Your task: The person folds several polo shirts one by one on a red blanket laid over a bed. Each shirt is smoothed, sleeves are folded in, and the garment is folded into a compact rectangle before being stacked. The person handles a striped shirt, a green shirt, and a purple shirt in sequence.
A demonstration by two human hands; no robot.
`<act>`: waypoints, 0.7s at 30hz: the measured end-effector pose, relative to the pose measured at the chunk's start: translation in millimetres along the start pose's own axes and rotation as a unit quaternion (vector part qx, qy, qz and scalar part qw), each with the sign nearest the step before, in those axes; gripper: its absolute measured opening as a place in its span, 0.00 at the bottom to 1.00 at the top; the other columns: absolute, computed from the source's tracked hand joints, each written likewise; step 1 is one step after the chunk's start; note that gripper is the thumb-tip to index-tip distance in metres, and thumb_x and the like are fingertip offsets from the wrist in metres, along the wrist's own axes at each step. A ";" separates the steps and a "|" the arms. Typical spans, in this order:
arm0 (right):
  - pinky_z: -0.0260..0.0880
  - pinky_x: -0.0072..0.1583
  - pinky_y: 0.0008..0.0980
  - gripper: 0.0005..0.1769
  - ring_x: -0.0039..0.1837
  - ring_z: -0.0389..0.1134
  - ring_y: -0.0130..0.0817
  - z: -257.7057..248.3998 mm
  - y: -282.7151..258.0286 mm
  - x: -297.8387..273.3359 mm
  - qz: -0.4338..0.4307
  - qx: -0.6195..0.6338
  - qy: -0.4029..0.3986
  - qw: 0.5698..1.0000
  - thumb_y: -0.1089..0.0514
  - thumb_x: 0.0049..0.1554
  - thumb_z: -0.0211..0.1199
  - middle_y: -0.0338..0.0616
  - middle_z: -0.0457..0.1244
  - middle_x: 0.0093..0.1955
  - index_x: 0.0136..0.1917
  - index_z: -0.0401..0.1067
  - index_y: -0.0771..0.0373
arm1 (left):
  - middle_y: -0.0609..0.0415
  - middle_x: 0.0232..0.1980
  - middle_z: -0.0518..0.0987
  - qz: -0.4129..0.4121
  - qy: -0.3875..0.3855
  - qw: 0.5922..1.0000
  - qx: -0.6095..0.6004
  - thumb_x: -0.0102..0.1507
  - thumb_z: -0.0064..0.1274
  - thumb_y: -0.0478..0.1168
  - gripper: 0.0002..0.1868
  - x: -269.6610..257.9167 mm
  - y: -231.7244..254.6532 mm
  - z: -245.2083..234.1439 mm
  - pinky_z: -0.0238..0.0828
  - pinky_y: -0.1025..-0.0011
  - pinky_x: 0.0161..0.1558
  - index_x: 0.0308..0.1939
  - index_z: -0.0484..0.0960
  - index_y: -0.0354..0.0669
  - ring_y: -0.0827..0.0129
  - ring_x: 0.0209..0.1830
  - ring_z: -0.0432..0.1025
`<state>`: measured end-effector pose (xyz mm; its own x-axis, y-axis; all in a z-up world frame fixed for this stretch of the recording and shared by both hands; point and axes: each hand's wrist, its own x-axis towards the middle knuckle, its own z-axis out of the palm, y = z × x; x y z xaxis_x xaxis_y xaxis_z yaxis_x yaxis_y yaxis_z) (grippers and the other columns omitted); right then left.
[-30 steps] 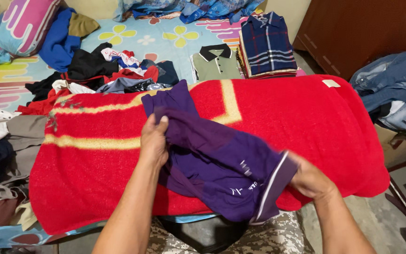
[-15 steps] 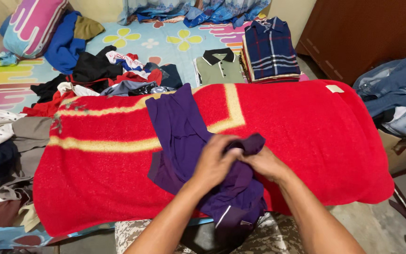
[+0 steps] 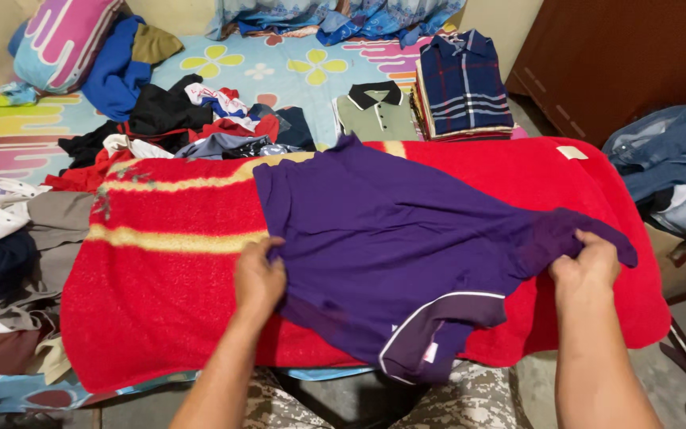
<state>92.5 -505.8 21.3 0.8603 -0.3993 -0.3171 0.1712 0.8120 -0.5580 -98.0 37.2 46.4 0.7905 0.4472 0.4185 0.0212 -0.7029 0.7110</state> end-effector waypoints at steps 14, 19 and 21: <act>0.70 0.58 0.42 0.22 0.55 0.69 0.45 -35.3 18.6 1.9 -0.532 -0.432 0.096 0.722 0.72 0.48 0.54 0.49 0.65 0.52 0.57 0.71 0.70 | 0.35 0.49 0.79 0.033 0.076 0.982 0.170 0.59 0.65 0.44 0.20 65.0 -49.9 -36.9 0.69 0.48 0.51 0.51 0.83 0.39 0.36 0.49 0.73; 0.65 0.67 0.49 0.22 0.64 0.67 0.52 53.7 61.7 -88.6 -0.420 -0.728 -0.100 0.532 0.50 0.56 0.68 0.54 0.67 0.62 0.61 0.77 0.61 | 0.26 0.56 0.76 -0.151 -0.064 0.979 0.118 0.55 0.67 0.61 0.51 63.0 -17.5 -24.4 0.68 0.49 0.56 0.69 0.64 0.30 0.36 0.57 0.72; 0.63 0.67 0.51 0.31 0.67 0.67 0.52 91.3 88.0 -120.9 -0.415 -0.768 -0.182 0.453 0.41 0.56 0.69 0.54 0.67 0.64 0.67 0.73 0.60 | 0.27 0.57 0.77 -0.165 -0.132 0.968 0.138 0.51 0.69 0.60 0.51 68.6 -14.4 -21.2 0.69 0.53 0.58 0.66 0.66 0.28 0.40 0.59 0.73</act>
<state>47.4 -347.2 80.6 0.8756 0.0277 0.4822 0.2122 -0.9189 -0.3325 -57.1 89.8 76.8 0.8413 0.5404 0.0096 0.4321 -0.6832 0.5887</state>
